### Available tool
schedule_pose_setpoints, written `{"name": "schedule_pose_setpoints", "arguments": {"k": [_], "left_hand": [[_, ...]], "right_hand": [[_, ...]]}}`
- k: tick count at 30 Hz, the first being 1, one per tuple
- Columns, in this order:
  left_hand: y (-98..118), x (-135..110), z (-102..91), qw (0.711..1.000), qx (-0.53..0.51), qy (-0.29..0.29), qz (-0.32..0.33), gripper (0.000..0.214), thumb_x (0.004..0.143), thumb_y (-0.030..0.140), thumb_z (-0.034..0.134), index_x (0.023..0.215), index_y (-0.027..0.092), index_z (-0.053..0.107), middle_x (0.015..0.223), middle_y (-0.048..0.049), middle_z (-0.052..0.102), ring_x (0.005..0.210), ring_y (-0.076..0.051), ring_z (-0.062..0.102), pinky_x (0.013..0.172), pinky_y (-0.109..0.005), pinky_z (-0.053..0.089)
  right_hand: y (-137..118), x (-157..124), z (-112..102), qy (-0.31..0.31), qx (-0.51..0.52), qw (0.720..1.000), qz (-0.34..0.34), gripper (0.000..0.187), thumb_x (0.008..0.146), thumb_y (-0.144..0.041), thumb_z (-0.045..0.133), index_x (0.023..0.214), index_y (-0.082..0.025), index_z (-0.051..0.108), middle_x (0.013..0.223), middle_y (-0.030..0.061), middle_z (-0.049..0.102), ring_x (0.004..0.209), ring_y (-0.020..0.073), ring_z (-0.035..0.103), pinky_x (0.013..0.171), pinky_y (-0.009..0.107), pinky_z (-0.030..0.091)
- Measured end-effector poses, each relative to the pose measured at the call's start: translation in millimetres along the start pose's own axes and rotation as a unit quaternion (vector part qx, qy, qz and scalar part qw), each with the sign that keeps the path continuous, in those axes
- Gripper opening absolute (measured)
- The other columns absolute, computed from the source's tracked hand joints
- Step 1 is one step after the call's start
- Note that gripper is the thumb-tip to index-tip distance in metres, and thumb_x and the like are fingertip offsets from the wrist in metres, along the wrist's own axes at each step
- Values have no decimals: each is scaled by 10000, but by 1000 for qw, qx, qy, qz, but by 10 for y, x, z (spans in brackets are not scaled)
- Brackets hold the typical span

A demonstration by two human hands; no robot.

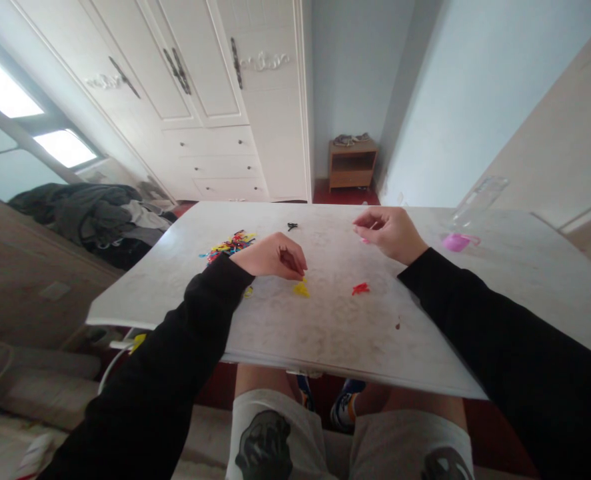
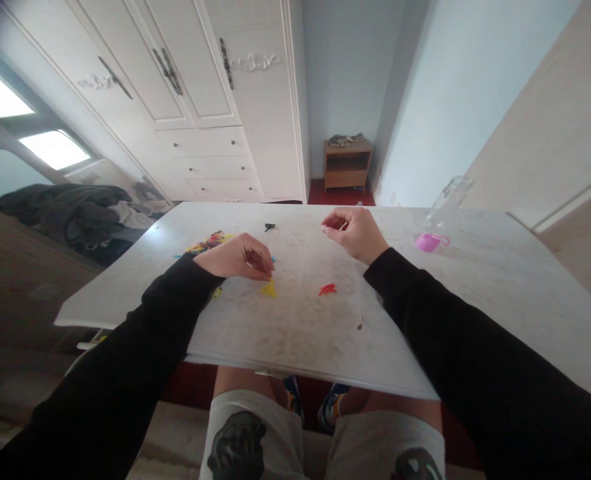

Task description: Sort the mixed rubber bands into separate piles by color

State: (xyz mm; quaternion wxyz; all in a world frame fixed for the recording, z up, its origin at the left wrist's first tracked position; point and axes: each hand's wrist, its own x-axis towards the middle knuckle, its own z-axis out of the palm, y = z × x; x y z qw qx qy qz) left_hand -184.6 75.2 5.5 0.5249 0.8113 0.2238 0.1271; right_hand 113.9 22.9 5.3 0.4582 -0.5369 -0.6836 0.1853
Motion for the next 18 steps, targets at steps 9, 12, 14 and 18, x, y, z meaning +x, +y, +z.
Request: {"name": "schedule_pose_setpoints", "arguments": {"k": [9,12,14,18], "left_hand": [[-20,20,8,998,44,-20,31,140,715,229,875,816,159,808,774,-87,800,699,-168,764,653,-222,605],[-29,20,3,997,57,-32,33,139,731,226,860,839,153,810,780,-91,801,679,-156,751,637,-213,591],[-27,15,1,997,61,-36,32,140,744,232,853,849,151,810,800,-94,804,690,-155,750,645,-214,591],[0,8,1,996,73,-38,33,133,766,240,838,853,144,806,815,-89,805,712,-148,748,683,-216,594]], "right_hand": [[95,20,-41,61,-47,997,6,181,790,-311,713,898,-179,773,832,73,774,680,182,665,589,317,571],[109,31,-51,67,-73,995,-5,173,803,-291,695,897,-178,785,843,79,787,714,199,691,637,336,574],[134,47,-71,69,-95,993,-12,160,800,-269,685,879,-177,789,834,77,793,729,208,703,666,341,569],[233,89,-138,59,-163,985,-17,131,784,-215,672,815,-171,792,801,71,797,724,208,704,708,338,548]]}}
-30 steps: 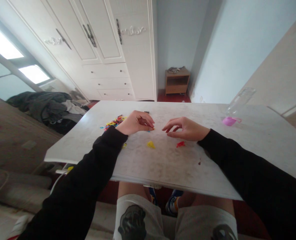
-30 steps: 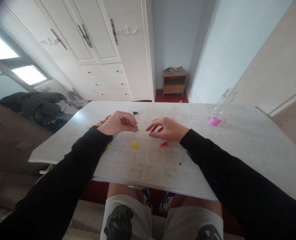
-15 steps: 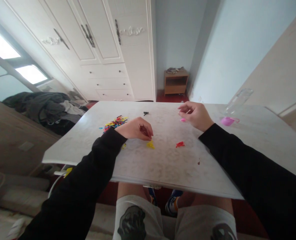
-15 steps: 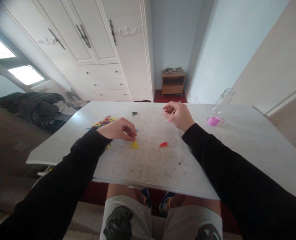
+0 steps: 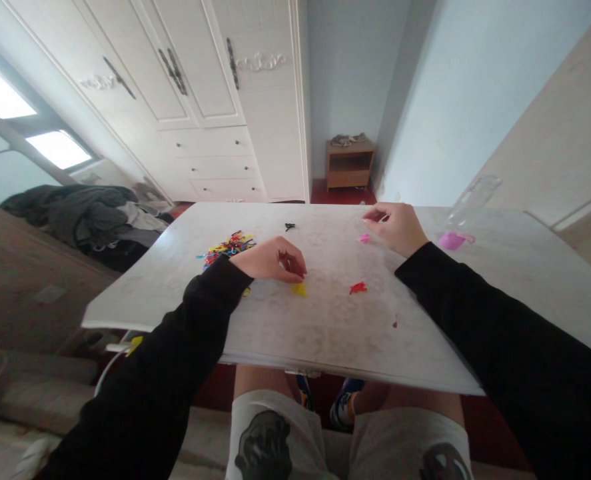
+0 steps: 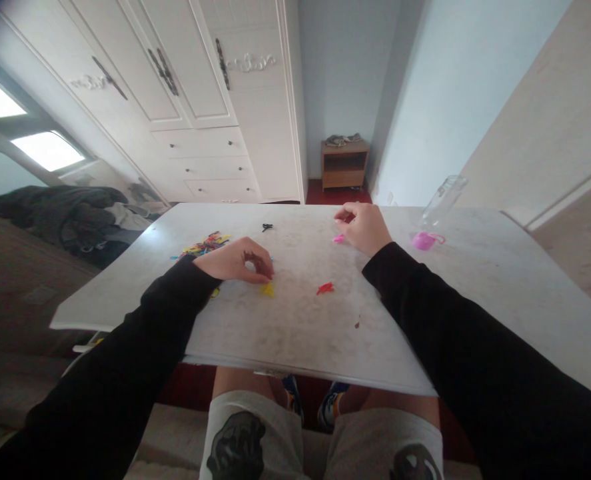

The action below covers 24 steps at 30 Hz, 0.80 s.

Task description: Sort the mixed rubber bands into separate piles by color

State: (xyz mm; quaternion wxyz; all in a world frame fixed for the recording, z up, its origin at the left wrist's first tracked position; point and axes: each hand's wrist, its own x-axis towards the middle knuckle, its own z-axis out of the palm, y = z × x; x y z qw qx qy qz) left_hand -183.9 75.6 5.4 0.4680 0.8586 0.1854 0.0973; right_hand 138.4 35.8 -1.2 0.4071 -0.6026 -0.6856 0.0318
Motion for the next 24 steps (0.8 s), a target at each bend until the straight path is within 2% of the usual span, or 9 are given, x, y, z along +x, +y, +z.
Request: {"name": "schedule_pose_setpoints", "arguments": {"k": [5,8,13,15,18,21,24], "left_hand": [[2,4,4,1000,1,7,-7,148,781,252,816,861,129,799,805,-93,799,712,-148,745,690,-220,594],[-7,7,12,1000,-1,17,-7,158,772,269,819,847,132,795,797,-91,796,693,-145,737,670,-219,590],[30,6,18,997,1,79,1,182,762,304,816,800,132,771,689,-70,755,607,-141,707,602,-219,562],[44,6,21,992,9,128,-2,188,777,313,785,767,130,744,629,-57,720,546,-136,676,548,-220,533],[31,16,14,968,62,244,-3,186,785,313,737,728,138,708,521,-6,623,434,-102,561,460,-211,437],[-29,27,-41,920,127,370,-13,173,795,315,691,735,153,698,480,28,557,407,-92,494,452,-216,384],[-111,-3,-168,866,153,474,-53,147,807,296,637,776,166,698,514,18,593,449,-117,551,499,-232,425]], "right_hand": [[156,28,-2,-60,-35,998,8,100,749,-165,697,762,-166,796,739,63,779,687,201,692,679,323,509],[199,34,7,-75,-40,996,10,93,739,-142,703,739,-174,790,741,58,776,701,204,694,679,321,499],[213,37,17,-97,-60,993,10,73,734,-156,741,763,-176,805,803,72,785,792,228,711,730,333,505],[215,37,20,-108,-68,992,16,62,735,-181,760,771,-176,810,825,79,788,813,235,711,742,338,505],[220,38,24,-114,-75,990,20,67,742,-203,753,768,-180,811,846,81,792,824,241,709,753,344,505],[224,38,30,-102,-81,991,11,109,767,-212,705,768,-177,808,852,87,788,831,247,706,754,347,501],[222,35,38,-85,-81,993,-6,147,787,-219,661,774,-170,799,865,92,783,830,244,701,755,347,498]]}}
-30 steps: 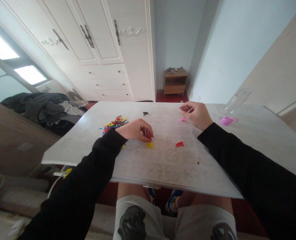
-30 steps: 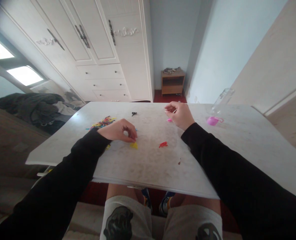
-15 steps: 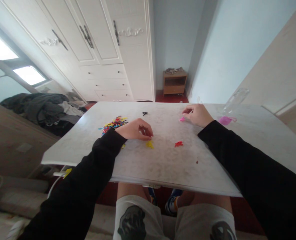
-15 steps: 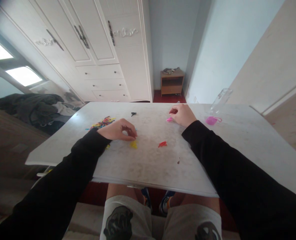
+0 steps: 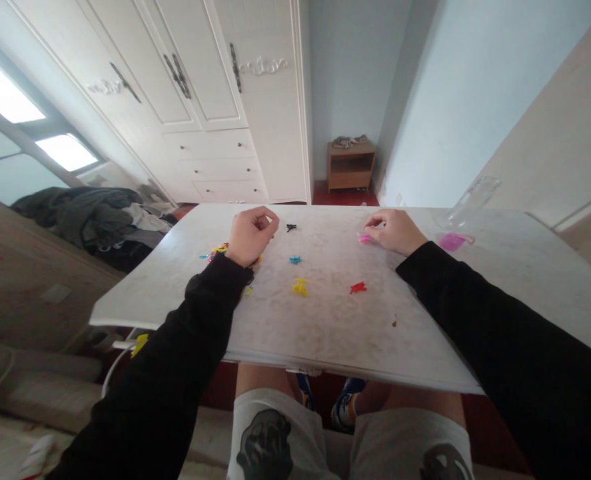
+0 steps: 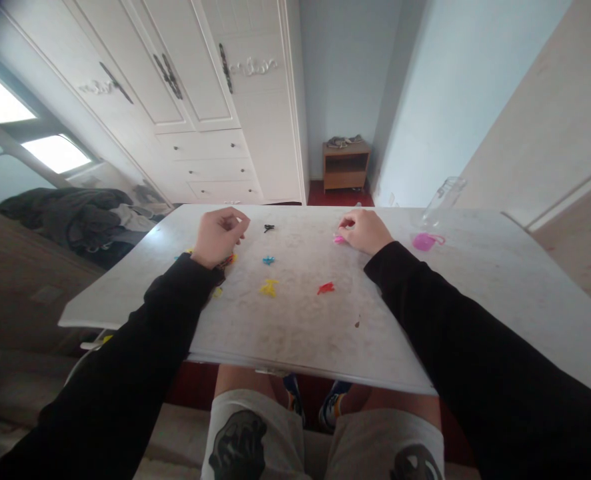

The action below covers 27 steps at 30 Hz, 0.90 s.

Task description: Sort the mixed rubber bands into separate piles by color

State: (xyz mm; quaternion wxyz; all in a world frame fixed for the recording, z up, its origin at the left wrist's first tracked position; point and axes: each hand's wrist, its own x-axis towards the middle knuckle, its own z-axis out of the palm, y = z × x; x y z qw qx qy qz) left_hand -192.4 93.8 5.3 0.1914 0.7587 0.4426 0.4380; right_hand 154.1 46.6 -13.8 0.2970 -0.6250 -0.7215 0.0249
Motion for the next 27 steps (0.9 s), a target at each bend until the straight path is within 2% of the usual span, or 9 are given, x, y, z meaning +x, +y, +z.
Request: {"name": "schedule_pose_setpoints", "arguments": {"k": [3,6,10,14,18,21,27], "left_hand": [[-121,83,-134,995,43,77,-51,159,796,230,591,881,175,714,610,-10,679,561,-155,652,591,-259,500],[-211,126,-279,987,103,94,-78,211,773,174,587,935,181,721,744,-43,759,698,-190,716,702,-302,552],[-286,123,-374,978,175,54,-96,244,690,91,615,884,196,719,835,-44,800,778,-216,734,801,-343,578],[-373,102,-367,974,197,-19,-110,288,657,66,608,881,204,726,830,-34,798,819,-227,749,858,-355,582],[-480,94,-354,965,224,-67,-121,312,656,79,616,920,202,728,885,-53,800,889,-231,750,917,-359,568],[-540,94,-353,962,230,-81,-121,279,652,94,627,889,209,720,873,-48,797,874,-232,737,913,-365,562],[-545,91,-343,971,195,-63,-126,240,600,73,634,771,227,702,690,-15,740,734,-234,701,808,-367,549]], "right_hand": [[-8,-3,7,11,-1,1000,-13,154,787,-218,646,778,-166,791,879,99,782,842,252,701,757,351,495],[-18,-5,5,12,-5,1000,-18,153,787,-225,644,764,-164,783,875,105,780,846,259,701,769,356,497],[-32,-8,-7,8,-4,1000,-25,156,788,-235,643,750,-169,779,873,102,780,849,258,700,772,356,499],[-49,-15,-10,10,-6,1000,-23,158,794,-241,643,756,-174,781,880,98,781,852,256,699,770,358,502],[-64,-17,-12,7,-10,1000,-24,157,803,-234,640,756,-172,777,881,103,779,862,255,698,771,355,499],[-71,-18,-14,5,-12,999,-30,151,805,-224,640,749,-173,771,869,101,776,858,255,694,782,358,496],[-79,-21,-17,1,-12,999,-33,144,807,-224,649,751,-175,772,876,99,775,861,251,694,781,350,498]]}}
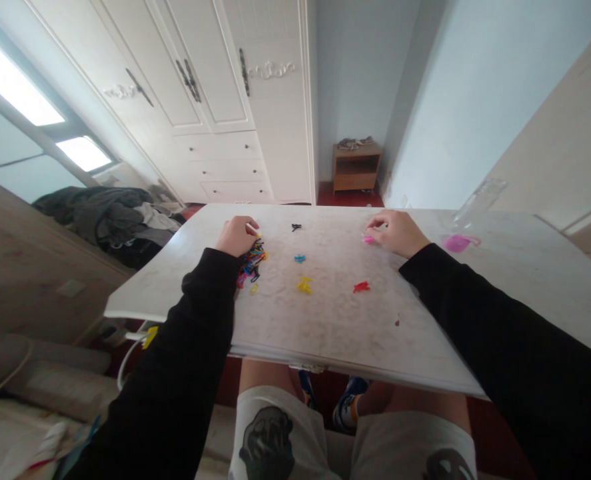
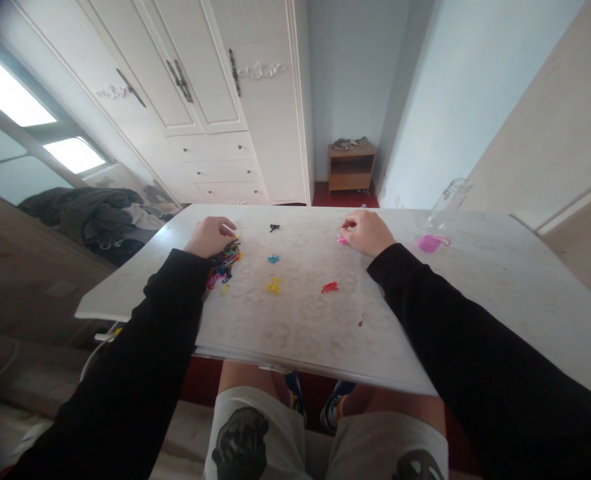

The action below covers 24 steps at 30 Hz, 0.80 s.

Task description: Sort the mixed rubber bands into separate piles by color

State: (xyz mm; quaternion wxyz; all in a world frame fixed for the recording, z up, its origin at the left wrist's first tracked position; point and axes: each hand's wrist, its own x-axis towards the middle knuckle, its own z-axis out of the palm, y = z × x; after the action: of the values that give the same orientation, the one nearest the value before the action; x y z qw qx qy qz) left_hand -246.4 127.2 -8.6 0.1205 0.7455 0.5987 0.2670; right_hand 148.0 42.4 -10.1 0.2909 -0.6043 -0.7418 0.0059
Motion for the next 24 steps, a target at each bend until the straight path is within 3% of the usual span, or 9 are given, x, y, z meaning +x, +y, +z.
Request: {"name": "schedule_pose_setpoints", "arguments": {"k": [14,24], "left_hand": [[146,-57,-85,1000,3,24,-8,172,643,97,661,760,212,715,719,-35,745,755,-243,716,786,-364,528],[169,-54,-67,1000,-12,-21,-13,182,592,74,726,691,224,697,635,-7,704,706,-239,699,759,-360,537]], "right_hand": [[-15,0,0,-10,-7,1000,-2,132,805,-223,669,753,-181,783,858,96,772,843,249,687,782,353,497],[-8,-6,13,-12,-1,1000,-5,120,799,-231,683,747,-184,780,856,94,767,842,252,687,783,356,499]]}}
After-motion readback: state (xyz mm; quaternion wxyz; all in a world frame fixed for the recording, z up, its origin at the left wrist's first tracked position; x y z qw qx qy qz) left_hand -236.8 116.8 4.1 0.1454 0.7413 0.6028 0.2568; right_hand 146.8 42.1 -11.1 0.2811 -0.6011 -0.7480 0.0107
